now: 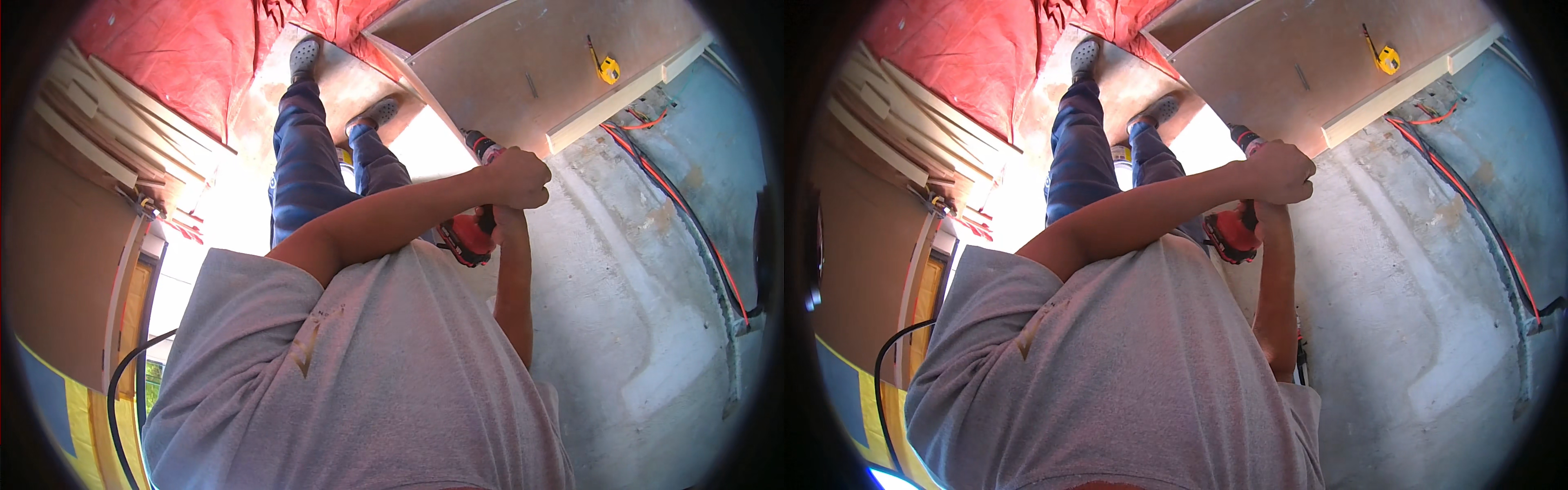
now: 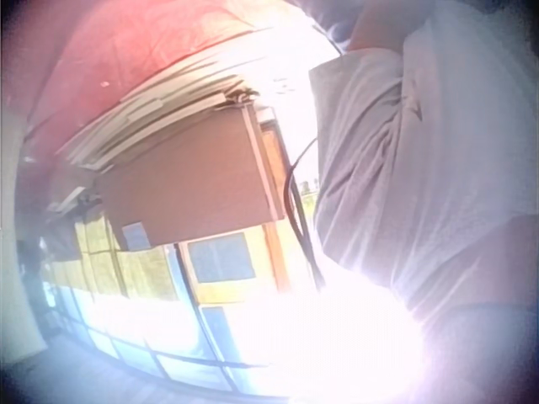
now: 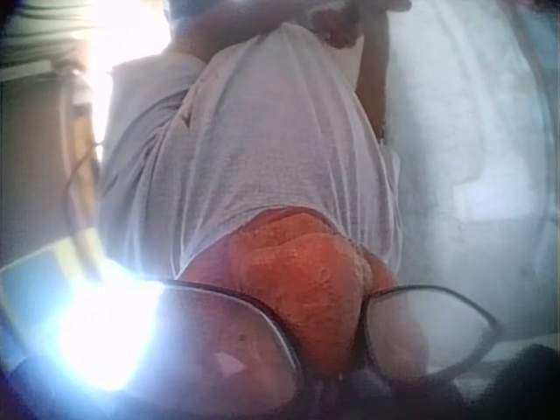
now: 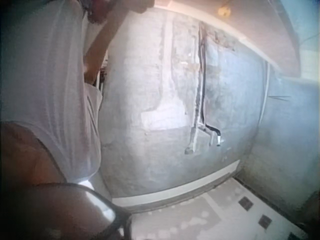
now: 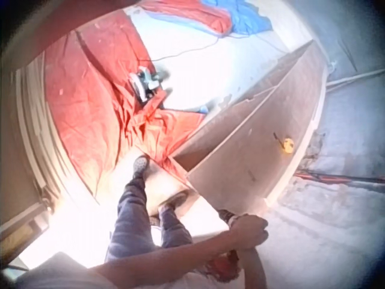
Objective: The person assembles a wooden cabinet by driving screws into its joints using a power drill and repositioning the structure by hand.
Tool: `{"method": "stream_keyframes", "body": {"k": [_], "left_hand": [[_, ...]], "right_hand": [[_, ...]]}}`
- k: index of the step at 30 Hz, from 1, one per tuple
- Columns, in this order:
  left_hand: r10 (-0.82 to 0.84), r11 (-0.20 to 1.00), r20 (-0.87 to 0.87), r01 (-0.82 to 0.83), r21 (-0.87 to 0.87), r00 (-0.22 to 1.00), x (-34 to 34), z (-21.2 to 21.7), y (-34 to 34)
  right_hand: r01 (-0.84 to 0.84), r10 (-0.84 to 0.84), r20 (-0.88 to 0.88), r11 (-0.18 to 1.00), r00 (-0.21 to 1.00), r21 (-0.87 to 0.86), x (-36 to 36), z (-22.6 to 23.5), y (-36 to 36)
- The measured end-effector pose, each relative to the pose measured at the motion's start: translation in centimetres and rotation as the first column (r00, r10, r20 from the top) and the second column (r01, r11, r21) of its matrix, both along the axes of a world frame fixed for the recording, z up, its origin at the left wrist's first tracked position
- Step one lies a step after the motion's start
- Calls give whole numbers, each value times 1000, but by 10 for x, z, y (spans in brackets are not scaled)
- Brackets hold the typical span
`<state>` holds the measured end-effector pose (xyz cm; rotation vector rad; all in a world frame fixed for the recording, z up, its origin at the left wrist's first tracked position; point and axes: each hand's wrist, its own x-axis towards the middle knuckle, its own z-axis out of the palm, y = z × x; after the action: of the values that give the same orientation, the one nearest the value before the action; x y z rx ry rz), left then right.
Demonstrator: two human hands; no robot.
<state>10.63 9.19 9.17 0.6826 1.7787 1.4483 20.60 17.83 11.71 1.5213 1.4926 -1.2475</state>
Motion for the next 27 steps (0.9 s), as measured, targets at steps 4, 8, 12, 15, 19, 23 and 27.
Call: {"method": "stream_keyframes", "body": {"k": [4, 8, 12, 15, 19, 23, 27], "left_hand": [[46, 999, -15, -45, 20, 999, 2, 2, -3], [84, 995, -4, -84, 51, 996, 5, 3, -12], [41, 999, 9, -42, 32, 999, 11, 2, -14], [658, 676, 332, -724, 134, 676, 27, -19, -13], [708, 531, 706, -675, -512, 22, 49, -142, -22], [379, 858, 890, -264, -440, -251, 36, -127, -21], [361, 661, 794, -467, -588, -488, 40, -154, 13]], "right_hand": [[-73, 73, -22, 997, 997, 1, 3, 0, 2], [-121, 124, -46, 990, 991, 70, -3, 10, -13], [-100, 106, -64, 991, 992, 94, -2, 14, -22], [-59, 68, -103, 995, 992, 86, 4, 15, -18], [-79, 81, -112, 997, 990, 21, -12, 23, -34], [-37, 41, -113, 999, 993, 36, 1, 23, -25], [-68, 72, -165, 997, 984, 31, 5, 22, -31]]}}
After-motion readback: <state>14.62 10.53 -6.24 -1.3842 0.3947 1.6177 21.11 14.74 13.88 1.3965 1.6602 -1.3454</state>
